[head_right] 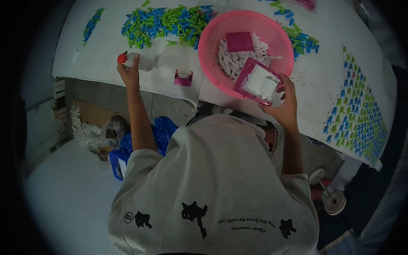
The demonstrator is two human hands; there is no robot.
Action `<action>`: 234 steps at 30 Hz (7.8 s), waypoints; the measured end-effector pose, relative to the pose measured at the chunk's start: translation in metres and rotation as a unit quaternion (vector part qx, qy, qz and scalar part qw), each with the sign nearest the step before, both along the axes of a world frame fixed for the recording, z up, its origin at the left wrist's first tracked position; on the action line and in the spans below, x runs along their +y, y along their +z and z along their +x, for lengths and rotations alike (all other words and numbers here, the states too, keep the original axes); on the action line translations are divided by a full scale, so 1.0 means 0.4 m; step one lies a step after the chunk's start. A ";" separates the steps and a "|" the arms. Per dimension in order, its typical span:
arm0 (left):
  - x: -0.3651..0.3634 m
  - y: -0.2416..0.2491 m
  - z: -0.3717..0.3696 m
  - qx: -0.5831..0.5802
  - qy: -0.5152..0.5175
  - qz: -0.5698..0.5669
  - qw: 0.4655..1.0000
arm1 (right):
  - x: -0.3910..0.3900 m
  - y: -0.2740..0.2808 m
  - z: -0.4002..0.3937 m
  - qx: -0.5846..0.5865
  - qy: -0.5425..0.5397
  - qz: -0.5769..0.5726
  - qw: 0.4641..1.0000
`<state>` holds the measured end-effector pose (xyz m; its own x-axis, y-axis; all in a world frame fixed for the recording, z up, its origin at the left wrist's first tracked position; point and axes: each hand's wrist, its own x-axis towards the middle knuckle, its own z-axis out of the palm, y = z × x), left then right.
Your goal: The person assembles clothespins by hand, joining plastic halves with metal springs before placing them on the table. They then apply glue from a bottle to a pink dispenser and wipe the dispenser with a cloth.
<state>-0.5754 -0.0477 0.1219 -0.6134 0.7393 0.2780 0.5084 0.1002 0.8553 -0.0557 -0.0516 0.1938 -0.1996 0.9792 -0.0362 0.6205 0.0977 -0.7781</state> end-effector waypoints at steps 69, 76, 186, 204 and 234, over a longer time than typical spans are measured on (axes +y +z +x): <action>-0.387 -0.161 0.084 0.067 0.046 -0.160 0.984 | -0.022 -0.453 -0.634 -0.126 0.231 0.045 0.964; -0.361 -0.039 0.104 -0.015 0.035 -0.115 0.993 | -0.028 -0.457 -0.644 -0.163 0.230 0.085 0.956; -0.134 -0.170 0.153 0.260 -0.380 -0.235 0.856 | -0.176 -0.470 -0.386 0.140 0.034 -0.334 0.932; -0.125 -0.152 0.165 0.289 -0.388 -0.248 0.839 | -0.179 -0.470 -0.388 0.145 0.020 -0.347 0.926; -0.131 -0.186 0.144 0.299 -0.398 -0.233 0.836 | -0.183 -0.454 -0.398 0.153 0.003 -0.330 0.932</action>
